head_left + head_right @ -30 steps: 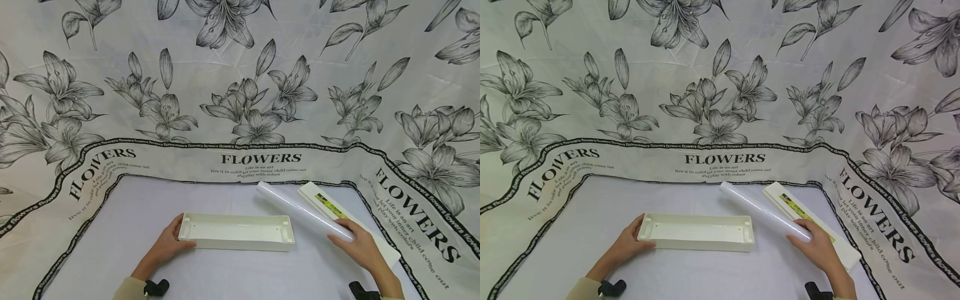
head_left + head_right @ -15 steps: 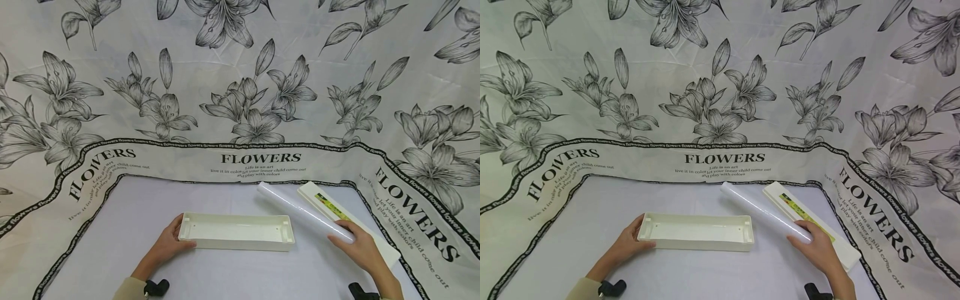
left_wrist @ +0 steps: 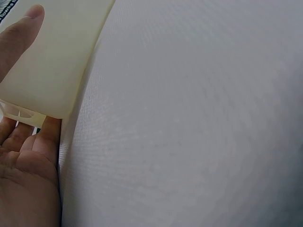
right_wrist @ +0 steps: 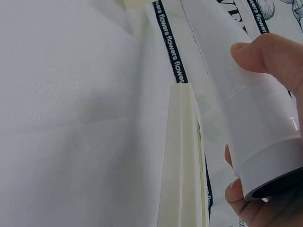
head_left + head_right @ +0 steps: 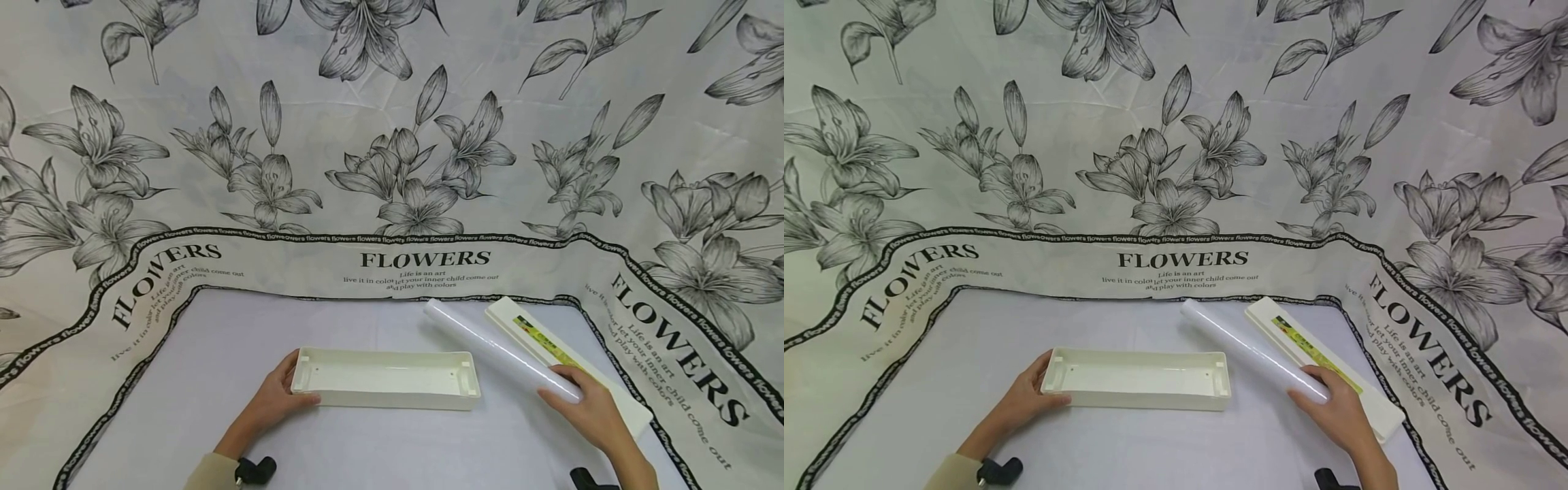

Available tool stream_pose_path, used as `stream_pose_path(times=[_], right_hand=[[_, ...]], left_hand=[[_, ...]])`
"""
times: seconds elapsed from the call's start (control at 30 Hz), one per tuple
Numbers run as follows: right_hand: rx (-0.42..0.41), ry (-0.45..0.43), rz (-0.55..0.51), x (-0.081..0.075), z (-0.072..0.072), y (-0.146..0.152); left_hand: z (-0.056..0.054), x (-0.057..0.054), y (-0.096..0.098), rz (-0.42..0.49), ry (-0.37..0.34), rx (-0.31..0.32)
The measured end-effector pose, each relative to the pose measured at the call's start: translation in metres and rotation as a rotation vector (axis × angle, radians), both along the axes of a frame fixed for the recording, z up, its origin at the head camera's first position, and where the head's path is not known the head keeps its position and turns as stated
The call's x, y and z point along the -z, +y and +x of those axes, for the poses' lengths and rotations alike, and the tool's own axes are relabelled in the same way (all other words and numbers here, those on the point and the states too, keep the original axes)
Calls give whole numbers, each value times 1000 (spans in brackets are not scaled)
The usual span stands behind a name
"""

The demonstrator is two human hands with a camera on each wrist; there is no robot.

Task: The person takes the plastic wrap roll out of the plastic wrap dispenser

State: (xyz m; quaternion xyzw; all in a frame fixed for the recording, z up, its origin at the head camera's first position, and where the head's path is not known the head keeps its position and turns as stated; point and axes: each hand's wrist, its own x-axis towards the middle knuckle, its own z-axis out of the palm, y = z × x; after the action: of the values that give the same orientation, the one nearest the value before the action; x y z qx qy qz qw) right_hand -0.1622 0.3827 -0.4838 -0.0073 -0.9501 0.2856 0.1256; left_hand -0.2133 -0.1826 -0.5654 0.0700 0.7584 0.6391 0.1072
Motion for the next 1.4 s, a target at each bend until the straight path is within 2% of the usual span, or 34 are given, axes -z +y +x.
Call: stream_pose_path(times=[0.53, 1.03, 1.4], right_hand=[[42, -64, -14, 3, 5, 3], [95, -167, -44, 12, 12, 8], [114, -97, -41, 17, 17, 11]], left_hand=[[-1, -2, 1, 4, -6, -1], [1, -2, 1, 11, -8, 1], [0, 0, 0, 0, 13, 8]])
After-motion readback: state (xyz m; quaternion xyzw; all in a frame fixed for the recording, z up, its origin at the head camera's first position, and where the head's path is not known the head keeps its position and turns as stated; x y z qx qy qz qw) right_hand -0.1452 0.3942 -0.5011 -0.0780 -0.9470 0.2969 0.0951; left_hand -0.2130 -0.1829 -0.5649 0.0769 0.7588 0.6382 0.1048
